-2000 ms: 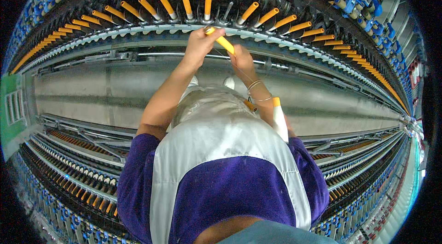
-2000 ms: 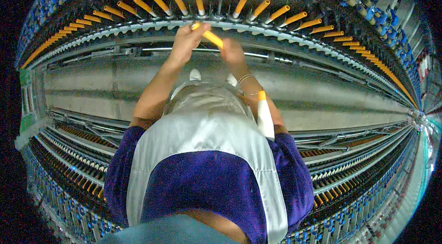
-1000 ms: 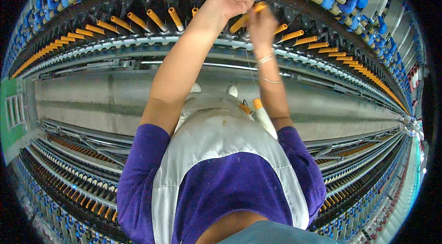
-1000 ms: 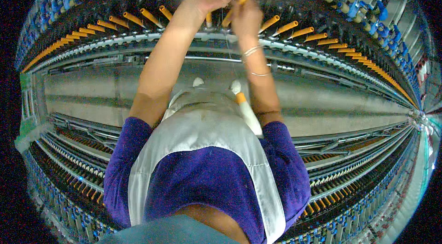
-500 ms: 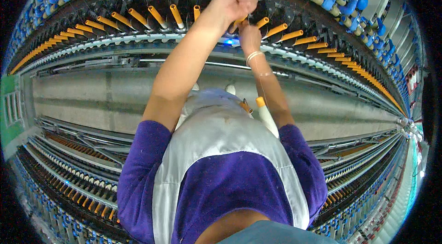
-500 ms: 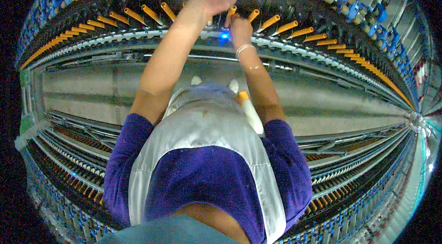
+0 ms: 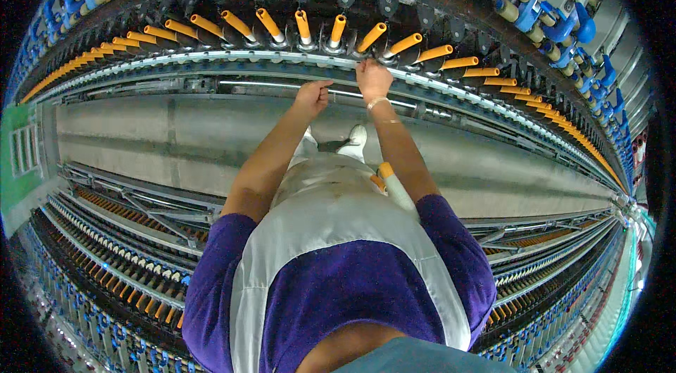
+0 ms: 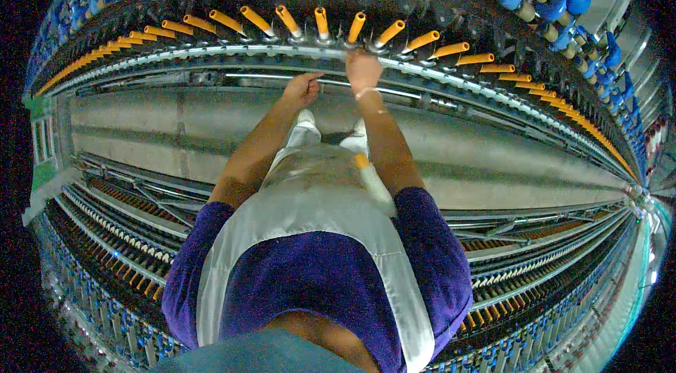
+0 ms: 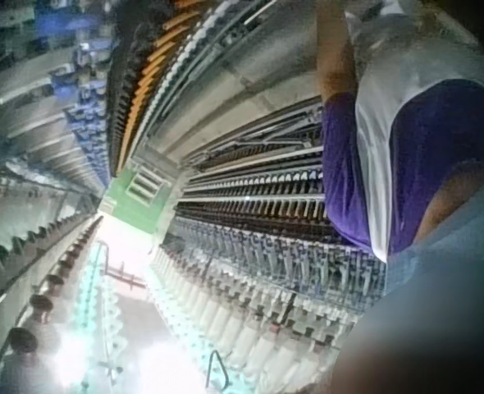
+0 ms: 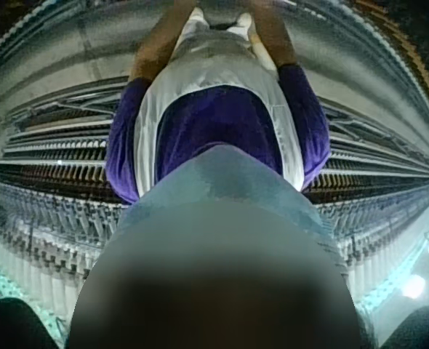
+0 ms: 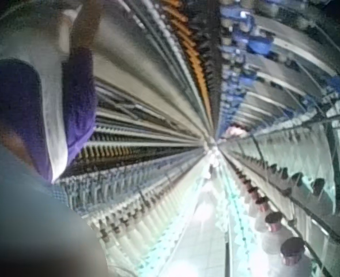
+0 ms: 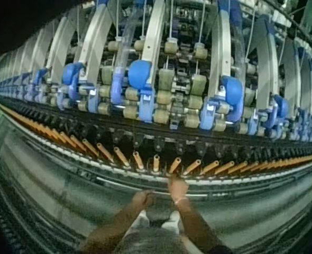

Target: The person threads white yarn through a circular textile machine, guiding it through multiple guides and tensioners, then winds it onto small bobbins. The person repeatedly replaces empty bobbins with full ones and continues threading the yarn through the machine's components.

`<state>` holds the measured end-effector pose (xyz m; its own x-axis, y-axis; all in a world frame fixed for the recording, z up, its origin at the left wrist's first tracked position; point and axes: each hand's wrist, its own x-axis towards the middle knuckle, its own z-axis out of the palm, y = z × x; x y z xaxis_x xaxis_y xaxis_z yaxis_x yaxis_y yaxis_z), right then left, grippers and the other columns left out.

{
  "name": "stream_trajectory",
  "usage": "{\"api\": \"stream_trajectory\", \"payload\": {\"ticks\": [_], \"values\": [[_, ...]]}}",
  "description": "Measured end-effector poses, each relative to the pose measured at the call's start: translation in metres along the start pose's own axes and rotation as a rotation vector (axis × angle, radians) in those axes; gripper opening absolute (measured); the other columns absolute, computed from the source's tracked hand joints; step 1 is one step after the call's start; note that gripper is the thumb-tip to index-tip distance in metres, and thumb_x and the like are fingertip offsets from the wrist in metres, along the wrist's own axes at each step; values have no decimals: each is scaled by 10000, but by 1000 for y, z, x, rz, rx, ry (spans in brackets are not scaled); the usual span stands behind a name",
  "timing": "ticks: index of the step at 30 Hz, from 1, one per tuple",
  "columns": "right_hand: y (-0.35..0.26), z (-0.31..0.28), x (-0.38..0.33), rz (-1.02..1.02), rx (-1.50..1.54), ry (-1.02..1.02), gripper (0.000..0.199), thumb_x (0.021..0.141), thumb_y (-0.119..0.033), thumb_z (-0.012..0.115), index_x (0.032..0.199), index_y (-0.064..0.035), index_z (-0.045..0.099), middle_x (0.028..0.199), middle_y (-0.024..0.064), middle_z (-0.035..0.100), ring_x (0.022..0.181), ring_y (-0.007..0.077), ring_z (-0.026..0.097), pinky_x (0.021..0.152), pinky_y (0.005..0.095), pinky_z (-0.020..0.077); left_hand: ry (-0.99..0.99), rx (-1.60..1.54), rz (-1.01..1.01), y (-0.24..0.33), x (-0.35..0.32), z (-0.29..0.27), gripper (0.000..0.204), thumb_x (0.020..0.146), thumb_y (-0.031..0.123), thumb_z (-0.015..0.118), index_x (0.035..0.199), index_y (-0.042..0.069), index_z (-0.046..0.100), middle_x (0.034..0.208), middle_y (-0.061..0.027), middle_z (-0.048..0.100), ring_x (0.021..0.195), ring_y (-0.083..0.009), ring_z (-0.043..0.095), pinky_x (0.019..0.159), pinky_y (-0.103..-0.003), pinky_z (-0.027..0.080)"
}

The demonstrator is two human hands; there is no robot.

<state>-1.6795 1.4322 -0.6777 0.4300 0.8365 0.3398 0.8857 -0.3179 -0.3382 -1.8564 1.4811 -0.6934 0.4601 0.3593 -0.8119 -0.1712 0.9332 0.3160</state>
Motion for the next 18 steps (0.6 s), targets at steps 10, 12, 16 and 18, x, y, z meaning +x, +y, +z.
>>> {"api": "stream_trajectory", "payload": {"ticks": [10, 12, 16, 18], "values": [[-7, -95, -43, 63, 835, -313, 550, 812, -97, 703, 1314, -6, 497, 766, 44, 651, 566, 72, 548, 535, 210, 471, 160, -233, 26, -36, 110, 36, 177, 909, 197, 601, 867, 25, 605, 597, 16, 444, 477, -95, 370, 409, -254, 280], [-1, -94, -30, 435, 1032, -389, 340, 883, -138, 634, 1200, -18, 600, 661, 23, 614, 543, 40, 505, 511, 200, 441, 241, -182, 36, -40, 123, 40, 167, 900, 209, 614, 854, 49, 630, 623, -3, 501, 515, -133, 447, 460, -283, 347], [35, -96, -18, -25, 10, -443, 328, 814, -332, 680, 964, -41, 701, 723, 122, 653, 649, 259, 637, 600, 362, 507, 194, 728, 305, -29, 94, 23, 150, 882, 233, 641, 827, 98, 681, 673, -42, 616, 590, -207, 601, 562, -340, 481], [56, -100, -17, -173, -280, -783, 333, 779, -375, 698, 878, -58, 714, 783, 125, 665, 751, 296, 646, 660, 404, 504, -145, 1538, 637, -8, 58, 2, 126, 863, 237, 665, 859, 118, 709, 750, -58, 647, 671, -238, 623, 658, -359, 506]]}}
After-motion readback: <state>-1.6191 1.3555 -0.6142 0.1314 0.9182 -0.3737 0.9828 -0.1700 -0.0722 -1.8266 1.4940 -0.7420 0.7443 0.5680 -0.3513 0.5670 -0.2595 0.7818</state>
